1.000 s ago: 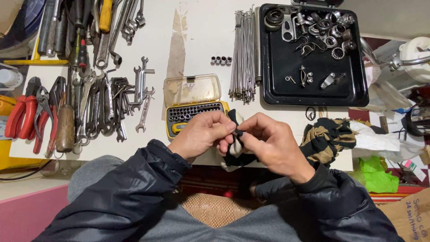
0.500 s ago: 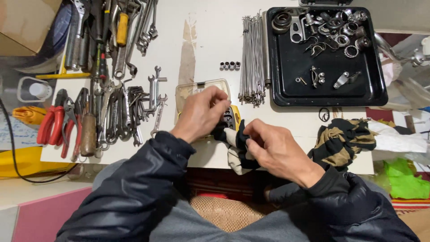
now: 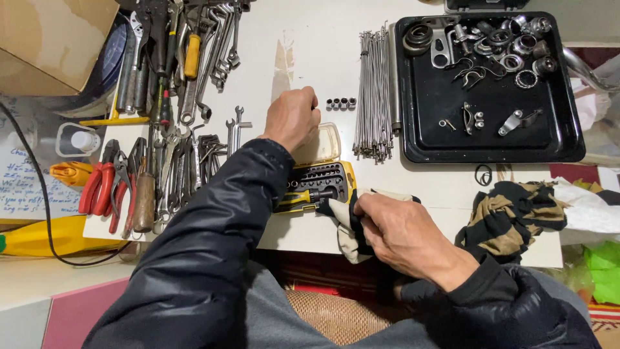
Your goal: The person sits cross-legged and cleans small metal mechanical parts using a cloth. They pick up each part from a yellow case or the table, wipe it thoroughly, and place it back down. The workspace is a cluttered table with various tools and parts.
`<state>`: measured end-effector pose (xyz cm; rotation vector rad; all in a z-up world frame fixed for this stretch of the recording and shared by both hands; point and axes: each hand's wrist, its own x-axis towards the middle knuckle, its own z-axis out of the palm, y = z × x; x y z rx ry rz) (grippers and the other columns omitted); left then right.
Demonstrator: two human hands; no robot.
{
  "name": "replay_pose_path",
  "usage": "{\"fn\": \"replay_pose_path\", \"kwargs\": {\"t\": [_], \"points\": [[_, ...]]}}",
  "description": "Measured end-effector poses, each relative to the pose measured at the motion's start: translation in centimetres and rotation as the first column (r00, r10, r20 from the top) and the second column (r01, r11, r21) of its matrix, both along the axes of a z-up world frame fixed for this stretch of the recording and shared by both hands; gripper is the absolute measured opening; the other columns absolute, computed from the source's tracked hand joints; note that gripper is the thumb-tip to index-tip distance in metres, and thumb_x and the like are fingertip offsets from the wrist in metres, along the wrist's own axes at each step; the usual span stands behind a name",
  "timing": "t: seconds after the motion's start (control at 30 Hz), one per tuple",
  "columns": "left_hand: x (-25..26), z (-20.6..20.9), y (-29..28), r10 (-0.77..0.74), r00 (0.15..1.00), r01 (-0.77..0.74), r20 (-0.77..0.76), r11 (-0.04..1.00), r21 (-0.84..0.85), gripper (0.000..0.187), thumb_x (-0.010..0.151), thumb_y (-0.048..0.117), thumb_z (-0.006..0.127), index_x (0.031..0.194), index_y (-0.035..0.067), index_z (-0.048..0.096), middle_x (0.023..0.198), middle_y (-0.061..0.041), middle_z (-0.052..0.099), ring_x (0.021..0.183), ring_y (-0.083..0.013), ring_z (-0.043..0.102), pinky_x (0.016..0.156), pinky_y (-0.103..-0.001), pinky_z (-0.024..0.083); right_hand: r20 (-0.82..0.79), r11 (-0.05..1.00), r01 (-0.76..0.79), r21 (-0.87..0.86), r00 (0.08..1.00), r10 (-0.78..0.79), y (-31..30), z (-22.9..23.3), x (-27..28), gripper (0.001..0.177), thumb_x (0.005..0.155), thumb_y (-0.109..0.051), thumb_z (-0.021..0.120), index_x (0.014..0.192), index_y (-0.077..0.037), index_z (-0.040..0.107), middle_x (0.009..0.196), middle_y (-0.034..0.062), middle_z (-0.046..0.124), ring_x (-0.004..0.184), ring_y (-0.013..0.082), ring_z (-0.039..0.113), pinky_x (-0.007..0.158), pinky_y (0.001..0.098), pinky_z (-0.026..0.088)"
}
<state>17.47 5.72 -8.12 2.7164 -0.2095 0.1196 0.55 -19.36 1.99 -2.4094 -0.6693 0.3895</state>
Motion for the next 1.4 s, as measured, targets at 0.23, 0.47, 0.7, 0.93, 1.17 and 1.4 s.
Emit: {"fn": "replay_pose_path", "kwargs": {"t": [0.23, 0.47, 0.7, 0.93, 1.17, 1.4], "points": [[2.2, -1.8, -0.2, -0.003, 0.999, 0.005, -0.053, 0.999, 0.033, 0.015, 0.085, 0.019, 0.067, 0.097, 0.011, 0.069, 0.083, -0.01, 0.069, 0.087, -0.0348, 0.073, 0.074, -0.049, 0.061, -0.055, 1.0, 0.028, 0.013, 0.998, -0.028, -1.0, 0.7, 0.4, 0.004, 0.087, -0.013, 0.062, 0.088, -0.016, 0.064, 0.069, 0.0074, 0.066, 0.074, 0.0305, 0.074, 0.064, 0.0389, 0.06], [3.1, -2.8, -0.5, -0.02, 0.999, 0.023, -0.039, 0.997, 0.073, 0.014, 0.085, 0.011, 0.058, 0.093, 0.007, 0.068, 0.081, -0.016, 0.071, 0.071, -0.0402, 0.065, 0.054, -0.05, 0.051, 0.066, 0.992, -0.105, 0.077, 0.993, 0.1, -1.5, -0.2, 0.4, 0.011, 0.085, -0.008, 0.057, 0.095, -0.013, 0.059, 0.079, 0.005, 0.069, 0.067, 0.0276, 0.063, 0.062, 0.0401, 0.049], [3.2, -3.2, -0.8, -0.045, 0.999, 0.045, -0.001, 0.998, 0.044, 0.007, 0.088, 0.011, 0.061, 0.088, 0.007, 0.066, 0.076, -0.014, 0.07, 0.07, -0.038, 0.064, 0.053, -0.048, 0.05, 0.081, 0.987, -0.132, 0.091, 0.989, 0.125, -1.3, -0.1, 0.5, 0.01, 0.085, -0.006, 0.058, 0.093, -0.013, 0.058, 0.077, 0.0038, 0.065, 0.067, 0.0267, 0.062, 0.061, 0.0395, 0.048], [2.7, -2.4, -0.9, -0.069, 0.997, 0.068, 0.024, 0.997, 0.034, 0.013, 0.09, 0.014, 0.064, 0.099, 0.007, 0.07, 0.084, -0.016, 0.07, 0.077, -0.0381, 0.065, 0.059, -0.049, 0.053, 0.084, 0.989, -0.13, 0.075, 0.989, 0.124, -1.4, -0.2, 0.4, 0.009, 0.085, -0.007, 0.058, 0.092, -0.013, 0.057, 0.077, 0.0042, 0.064, 0.067, 0.0273, 0.061, 0.06, 0.0401, 0.048], [2.7, -2.7, -1.1, -0.077, 0.996, 0.075, 0.035, 0.996, 0.051, 0.016, 0.092, 0.015, 0.065, 0.105, 0.008, 0.071, 0.089, -0.016, 0.07, 0.08, -0.0373, 0.066, 0.06, -0.049, 0.054, 0.127, 0.988, -0.133, 0.072, 0.984, 0.124, -1.6, -0.6, 0.3, 0.011, 0.084, -0.006, 0.058, 0.092, -0.013, 0.055, 0.076, 0.0061, 0.062, 0.067, 0.0302, 0.06, 0.059, 0.0424, 0.046], [2.6, -2.8, -1.2, -0.083, 0.996, 0.081, 0.034, 0.996, 0.035, 0.023, 0.091, 0.016, 0.071, 0.111, 0.006, 0.069, 0.092, -0.018, 0.069, 0.08, -0.0391, 0.066, 0.06, -0.05, 0.055, 0.13, 0.99, -0.139, 0.039, 0.983, 0.133, -1.6, -0.8, 0.4, 0.01, 0.085, -0.007, 0.058, 0.092, -0.013, 0.055, 0.077, 0.0063, 0.063, 0.067, 0.0319, 0.06, 0.058, 0.0444, 0.047]]}}
